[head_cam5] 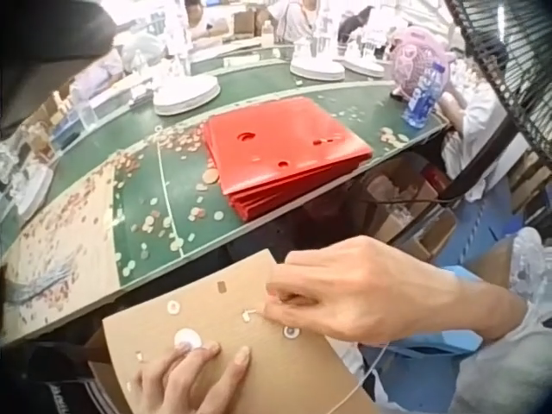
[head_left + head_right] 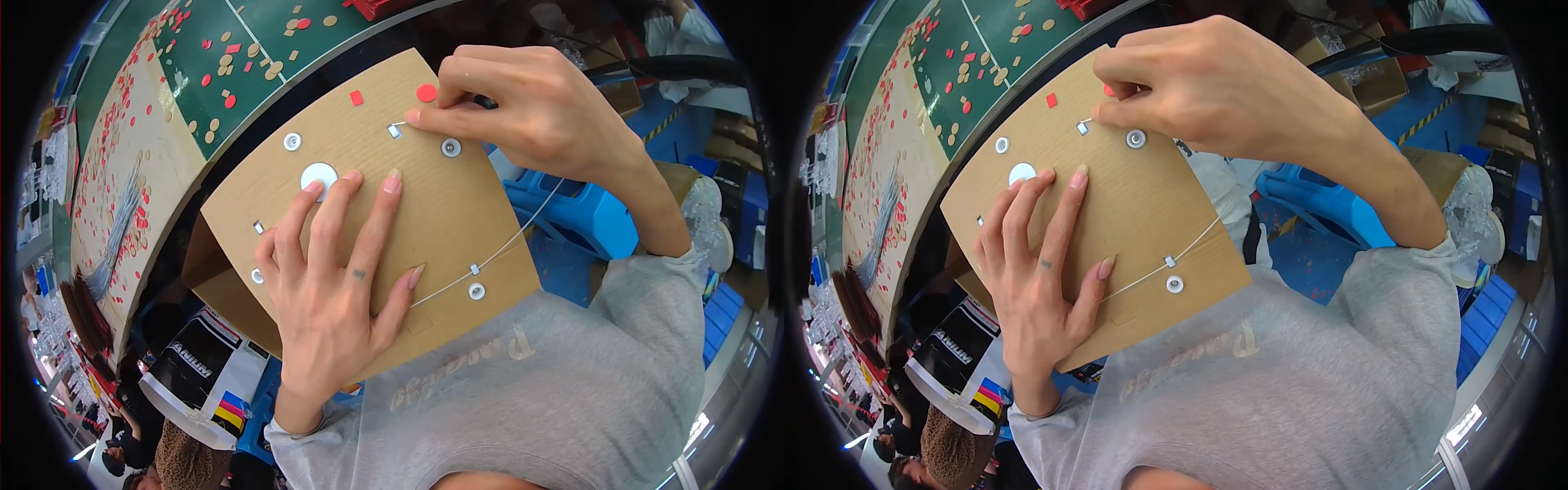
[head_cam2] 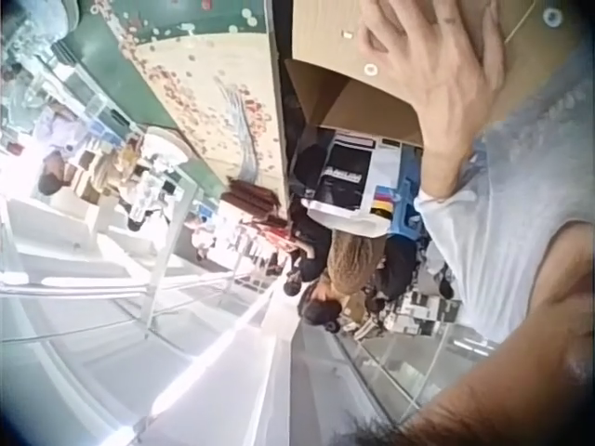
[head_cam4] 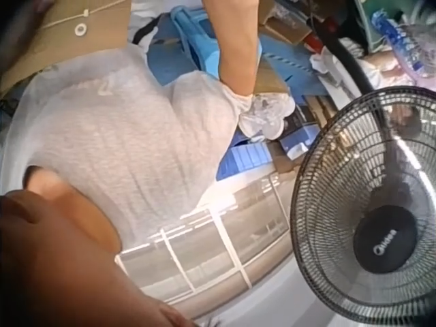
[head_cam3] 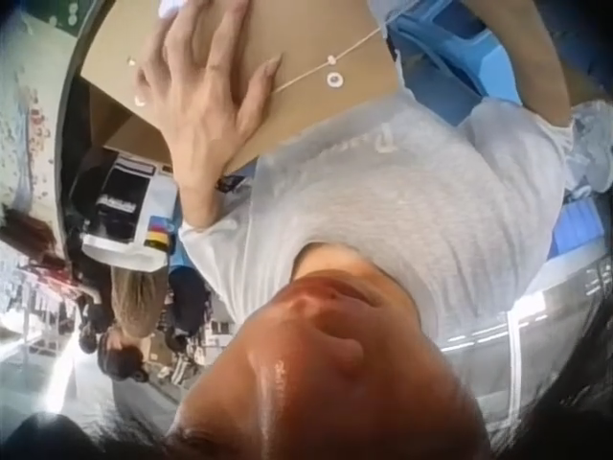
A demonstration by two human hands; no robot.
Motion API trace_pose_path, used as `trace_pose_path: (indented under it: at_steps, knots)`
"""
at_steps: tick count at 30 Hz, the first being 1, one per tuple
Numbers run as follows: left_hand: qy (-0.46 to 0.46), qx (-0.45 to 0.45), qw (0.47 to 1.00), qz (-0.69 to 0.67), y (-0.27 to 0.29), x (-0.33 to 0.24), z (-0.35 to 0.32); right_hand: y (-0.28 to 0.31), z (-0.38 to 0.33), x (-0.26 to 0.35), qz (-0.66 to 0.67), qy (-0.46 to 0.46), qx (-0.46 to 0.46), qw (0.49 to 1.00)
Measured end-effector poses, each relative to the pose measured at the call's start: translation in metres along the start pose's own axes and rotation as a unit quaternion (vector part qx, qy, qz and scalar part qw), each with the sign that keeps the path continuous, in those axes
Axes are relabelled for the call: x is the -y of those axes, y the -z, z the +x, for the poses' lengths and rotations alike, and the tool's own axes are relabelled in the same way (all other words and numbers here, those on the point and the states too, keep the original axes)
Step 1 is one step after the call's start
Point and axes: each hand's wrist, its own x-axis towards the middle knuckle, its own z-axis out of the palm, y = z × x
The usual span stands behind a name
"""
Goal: Assembling a lighting component by threading wires through a cardboard template and preparing the base unit.
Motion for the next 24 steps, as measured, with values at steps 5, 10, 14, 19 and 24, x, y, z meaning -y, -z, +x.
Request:
trace_pose_path:
  at_steps: [5, 10, 14, 19, 24]
  knots:
    - [0.000, 0.011, 1.000, 0.027, 0.001, 0.000, 0.005, 0.003, 0.000, -0.009, 0.031, 0.015, 0.023, 0.999]
    - [-0.007, 0.034, 0.999, -0.013, 0.002, 0.004, 0.013, 0.013, -0.001, -0.011, 0.052, 0.011, 0.052, 0.997]
    - [-0.015, 0.066, 0.997, -0.034, 0.001, 0.005, 0.016, 0.012, -0.002, -0.006, 0.001, 0.044, 0.048, 0.998]
    - [-0.010, 0.067, 0.997, -0.026, 0.005, 0.004, 0.020, 0.010, -0.002, -0.001, -0.051, 0.078, 0.050, 0.994]
    - [-0.013, 0.067, 0.997, -0.025, 0.004, 0.005, 0.023, 0.005, -0.010, 0.000, -0.025, 0.060, 0.031, 0.997]
